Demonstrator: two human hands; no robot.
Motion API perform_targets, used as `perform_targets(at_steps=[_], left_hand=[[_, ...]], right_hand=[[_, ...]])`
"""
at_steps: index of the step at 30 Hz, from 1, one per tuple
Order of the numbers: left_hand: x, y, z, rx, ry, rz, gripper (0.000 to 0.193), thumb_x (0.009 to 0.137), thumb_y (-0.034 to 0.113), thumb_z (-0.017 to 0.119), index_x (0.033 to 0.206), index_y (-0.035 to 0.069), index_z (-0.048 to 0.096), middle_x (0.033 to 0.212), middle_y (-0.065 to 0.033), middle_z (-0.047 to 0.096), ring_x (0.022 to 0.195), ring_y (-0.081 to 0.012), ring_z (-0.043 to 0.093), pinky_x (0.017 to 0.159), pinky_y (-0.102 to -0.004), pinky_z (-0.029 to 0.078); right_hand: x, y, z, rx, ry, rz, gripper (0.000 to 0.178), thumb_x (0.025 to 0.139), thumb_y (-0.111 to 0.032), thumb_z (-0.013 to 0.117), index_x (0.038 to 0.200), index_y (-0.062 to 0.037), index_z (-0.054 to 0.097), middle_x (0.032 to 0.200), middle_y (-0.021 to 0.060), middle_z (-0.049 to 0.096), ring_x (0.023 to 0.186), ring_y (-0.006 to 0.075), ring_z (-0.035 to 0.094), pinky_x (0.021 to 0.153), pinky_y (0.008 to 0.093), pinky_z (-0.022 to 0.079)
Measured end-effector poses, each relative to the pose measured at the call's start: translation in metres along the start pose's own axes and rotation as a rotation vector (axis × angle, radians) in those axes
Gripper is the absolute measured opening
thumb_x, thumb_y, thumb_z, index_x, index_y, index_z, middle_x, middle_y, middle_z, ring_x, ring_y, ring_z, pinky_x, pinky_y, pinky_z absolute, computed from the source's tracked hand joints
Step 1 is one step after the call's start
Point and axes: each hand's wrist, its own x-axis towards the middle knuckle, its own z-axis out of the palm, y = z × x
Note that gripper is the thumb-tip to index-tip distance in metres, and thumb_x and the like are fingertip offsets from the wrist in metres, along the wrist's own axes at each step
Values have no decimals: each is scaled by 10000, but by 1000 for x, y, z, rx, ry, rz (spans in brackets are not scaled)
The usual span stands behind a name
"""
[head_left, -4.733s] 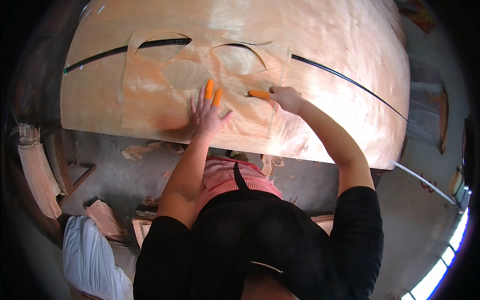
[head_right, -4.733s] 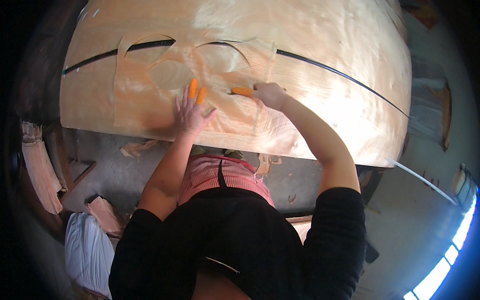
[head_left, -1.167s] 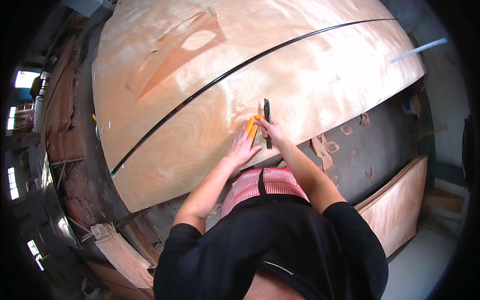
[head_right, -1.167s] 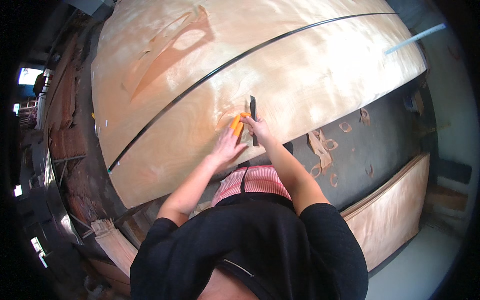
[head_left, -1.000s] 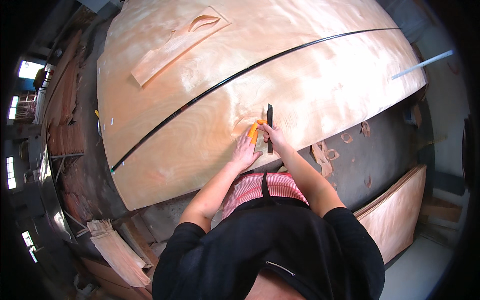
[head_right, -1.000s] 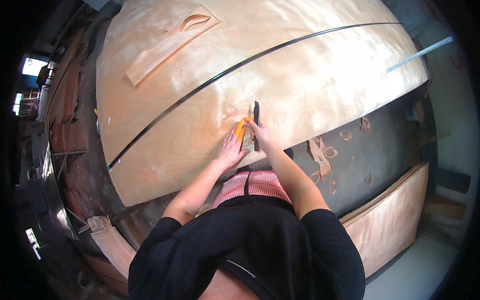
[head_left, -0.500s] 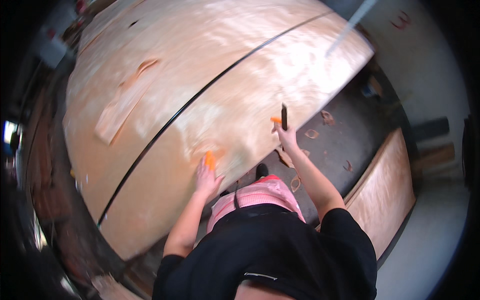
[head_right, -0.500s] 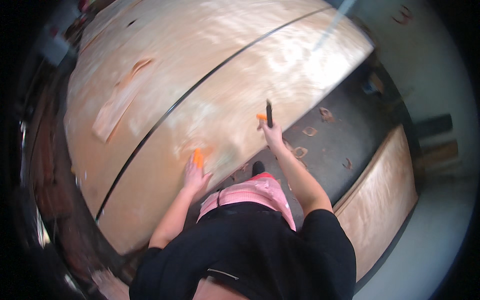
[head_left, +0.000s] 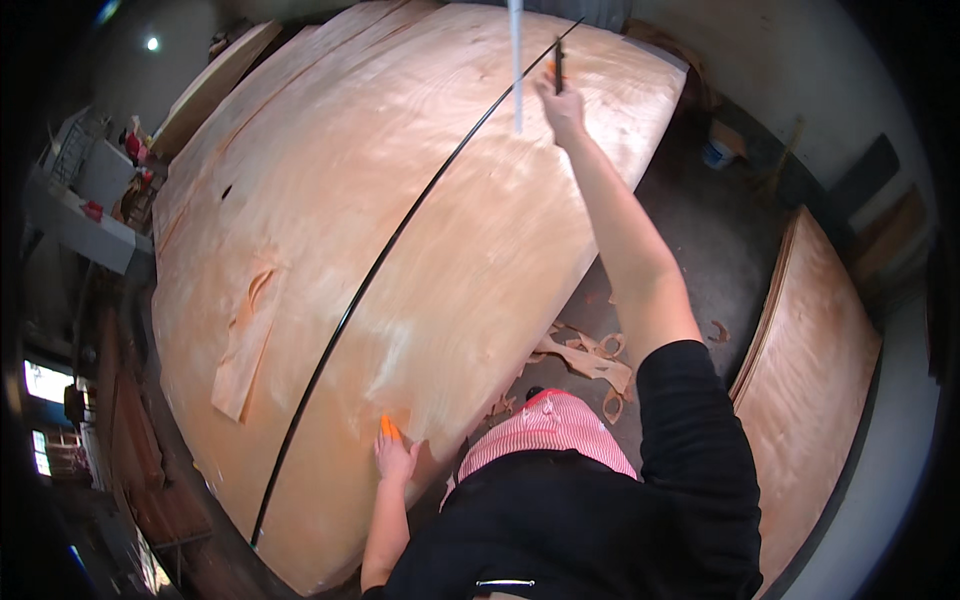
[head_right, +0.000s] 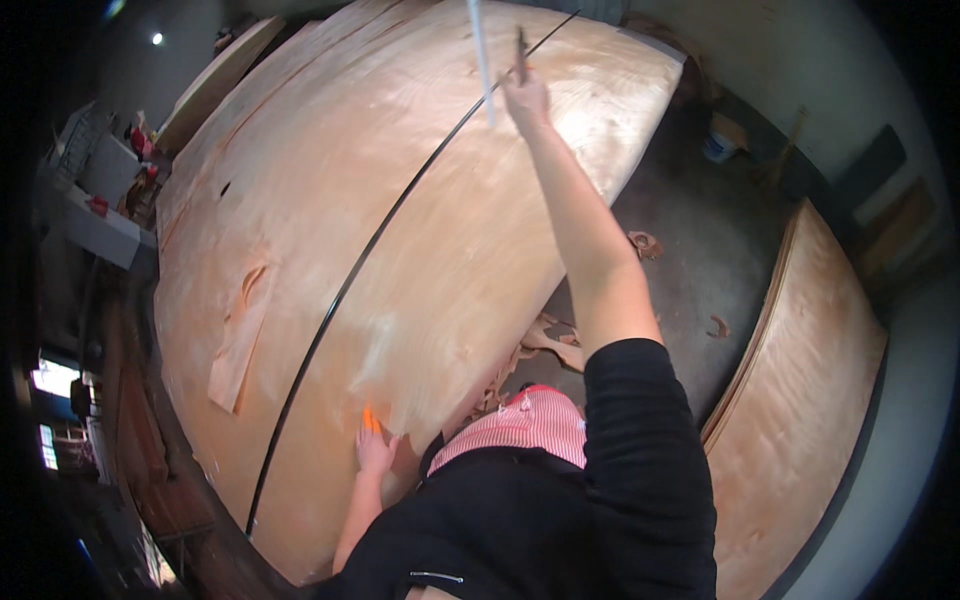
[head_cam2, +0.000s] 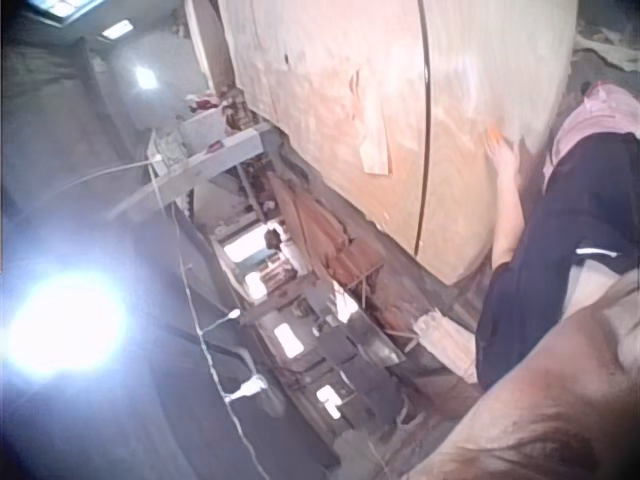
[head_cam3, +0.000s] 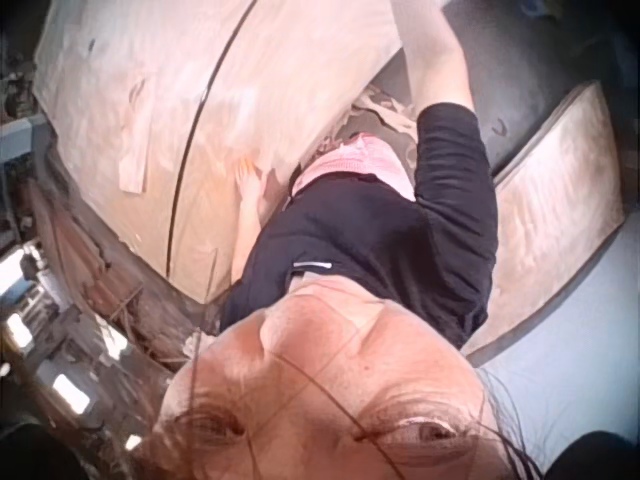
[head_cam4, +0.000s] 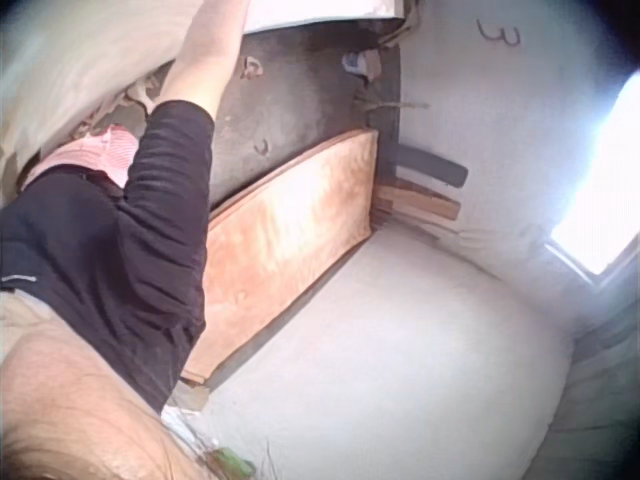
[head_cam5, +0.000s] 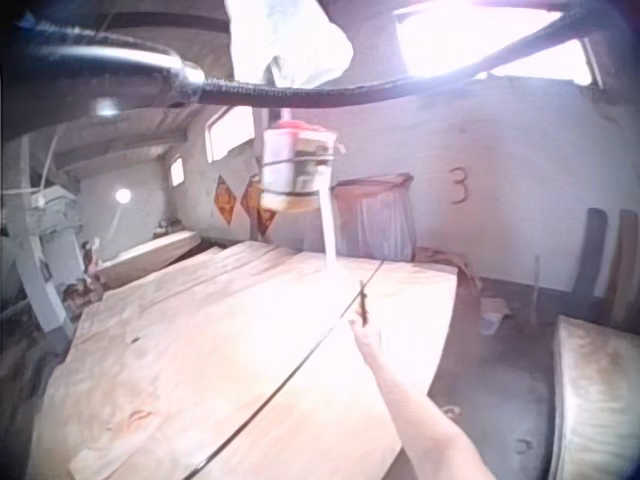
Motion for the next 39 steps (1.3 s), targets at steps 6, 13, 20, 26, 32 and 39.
perform_targets(at_steps=[6, 13, 20, 26, 32, 39], left_hand=[[4, 18, 3, 14, -43, -157, 749, 724, 414, 596, 1236, -71, 345, 1370, -176, 212, 1197, -320, 312, 999, -432, 220], [8, 25, 1, -68, -34, -230, 755, 717, 415, 600, 1244, -60, 341, 1354, -180, 243, 1148, -347, 364, 965, -410, 280], [6, 32, -12, -30, -100, -295, 769, 731, 458, 565, 1255, -52, 325, 1295, -207, 330, 1161, -349, 350, 979, -401, 273], [-6, 26, -4, -78, -114, -376, 781, 732, 487, 552, 1247, -58, 332, 1295, -202, 331, 1175, -336, 339, 1001, -409, 241], [4, 29, 0, -37, 73, -274, 789, 718, 487, 567, 1241, -57, 339, 1320, -183, 297, 1192, -315, 324, 1003, -406, 236], [1, 27, 2, -60, -18, -337, 798, 718, 517, 555, 1249, -38, 339, 1347, -177, 256, 1218, -291, 300, 1007, -411, 226]], right_hand=[[-22, -52, 1, 429, -352, 54, 203, 819, -192, 578, 951, -40, 610, 757, 5, 596, 568, 42, 445, 475, 189, 338], [-59, -53, -32, 461, -462, 48, 214, 851, -198, 520, 921, -21, 619, 744, -6, 592, 510, 9, 381, 448, 157, 297], [-65, -76, -40, 322, -568, 27, 201, 819, -182, 562, 853, 3, 634, 705, 46, 615, 629, 77, 549, 567, 201, 417], [-57, -78, -15, 996, -401, 217, 194, 818, -178, 530, 883, 2, 557, 610, -5, 491, 431, 37, 347, 380, 157, 237], [-22, 99, 41, 1107, -429, 903, 133, 824, -207, 499, 917, -130, 557, 604, -67, 497, 383, 42, 319, 323, 193, 235], [-75, 83, 40, 1195, -583, 841, 194, 844, -227, 497, 946, -65, 532, 602, -38, 479, 409, 46, 331, 337, 177, 239]])
